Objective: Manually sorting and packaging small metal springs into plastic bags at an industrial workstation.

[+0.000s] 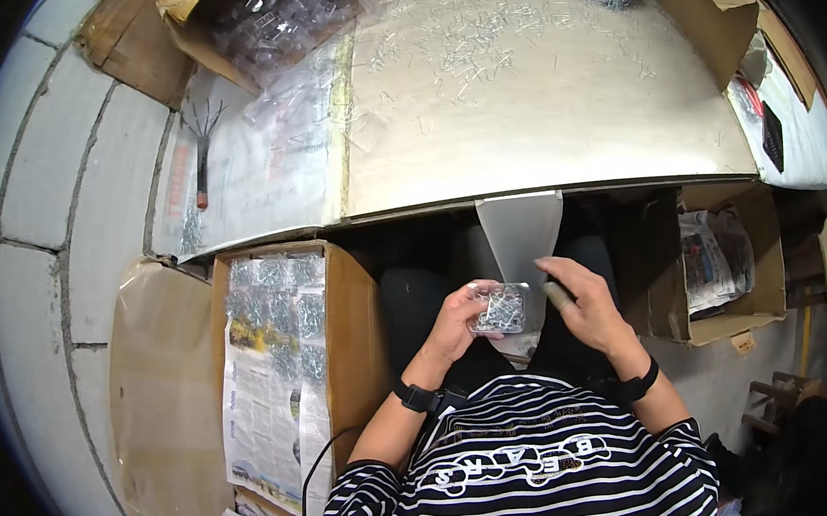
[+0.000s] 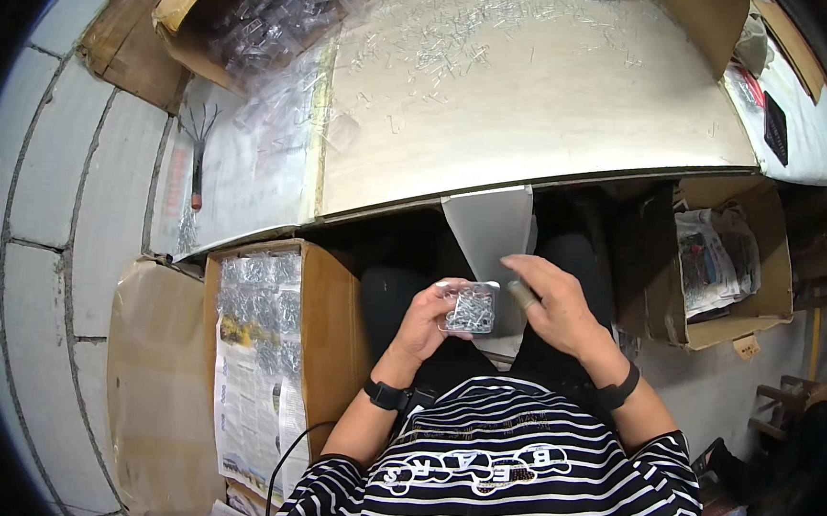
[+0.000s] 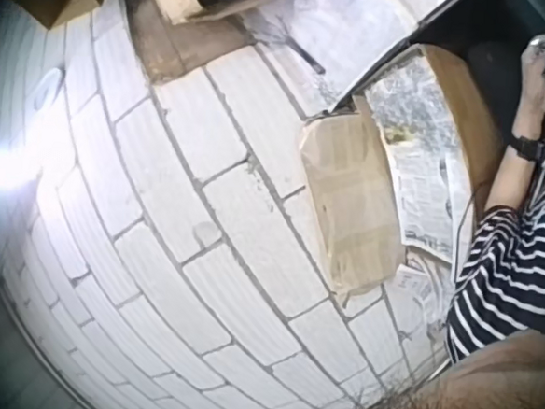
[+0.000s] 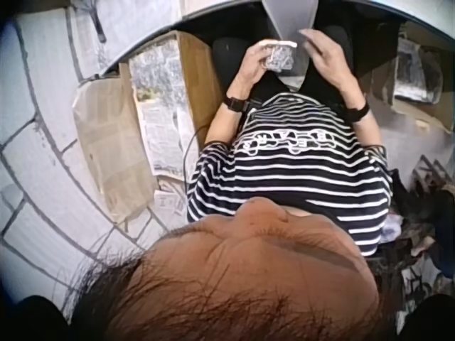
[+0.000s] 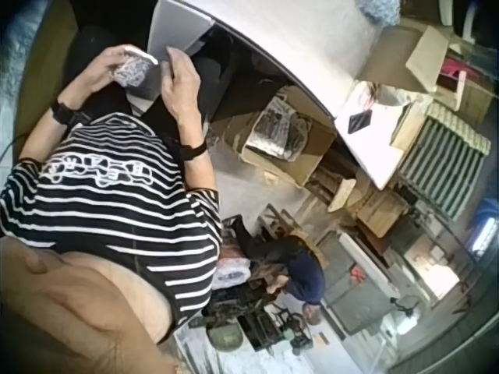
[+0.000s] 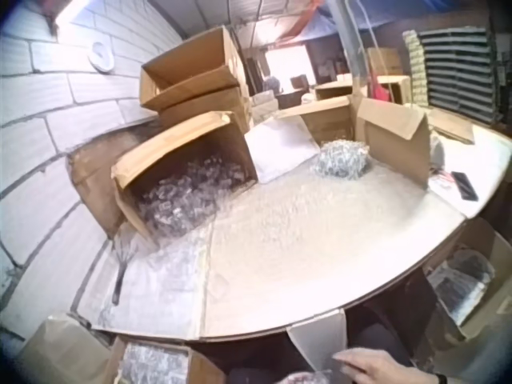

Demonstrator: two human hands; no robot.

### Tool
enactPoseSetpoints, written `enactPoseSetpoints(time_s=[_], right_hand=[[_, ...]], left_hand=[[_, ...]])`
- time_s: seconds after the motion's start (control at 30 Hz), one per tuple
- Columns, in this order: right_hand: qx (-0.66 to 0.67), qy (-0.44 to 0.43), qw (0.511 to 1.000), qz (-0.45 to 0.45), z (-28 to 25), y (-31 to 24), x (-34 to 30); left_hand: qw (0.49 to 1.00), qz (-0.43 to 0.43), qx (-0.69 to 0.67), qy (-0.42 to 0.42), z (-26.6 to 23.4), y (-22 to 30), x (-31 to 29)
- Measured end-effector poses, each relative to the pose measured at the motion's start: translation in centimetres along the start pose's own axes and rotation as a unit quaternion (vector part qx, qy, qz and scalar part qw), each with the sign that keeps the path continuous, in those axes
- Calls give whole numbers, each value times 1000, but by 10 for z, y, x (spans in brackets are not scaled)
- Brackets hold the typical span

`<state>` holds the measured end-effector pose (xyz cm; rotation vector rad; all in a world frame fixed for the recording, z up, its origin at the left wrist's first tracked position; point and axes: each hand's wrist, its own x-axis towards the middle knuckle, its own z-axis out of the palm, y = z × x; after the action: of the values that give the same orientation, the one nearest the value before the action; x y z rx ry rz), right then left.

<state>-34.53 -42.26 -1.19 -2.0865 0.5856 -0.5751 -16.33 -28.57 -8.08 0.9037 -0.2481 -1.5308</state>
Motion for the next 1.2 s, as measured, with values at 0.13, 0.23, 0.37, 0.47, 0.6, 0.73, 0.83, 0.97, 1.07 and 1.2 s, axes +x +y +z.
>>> enactPoseSetpoints(time_s=[0.13,0.23,0.37,0.47,0.6,0.73,0.83,0.97,1.07,1.2], right_hand=[[-93,-28,990,-98,11,-26,9],[-172,-78,966,-176,26,-26,14],[-158,-94,963,-198,24,-28,12],[-107,-20,982,-157,17,-24,13],[-170,-53,969,-169,15,-37,14],[-119,-62,978,-162,22,-32,14],[-97,36,984,-145,14,-36,18],[-145,-65,979,-129,23,-34,21],[-75,-30,990,-113,23,-41,32],[-144,-62,976,-149,35,-42,42]], left_hand=[[999,34,-11,-22,19,26,-1],[998,51,-36,-3,23,27,4],[990,122,27,61,28,29,6],[993,91,55,50,36,37,-3],[991,117,-27,59,44,39,-5],[992,96,-24,73,40,36,-5],[985,126,54,108,42,41,-13],[982,140,57,115,41,44,-13],[982,155,37,100,47,48,-14],[978,173,27,118,43,46,-16]])
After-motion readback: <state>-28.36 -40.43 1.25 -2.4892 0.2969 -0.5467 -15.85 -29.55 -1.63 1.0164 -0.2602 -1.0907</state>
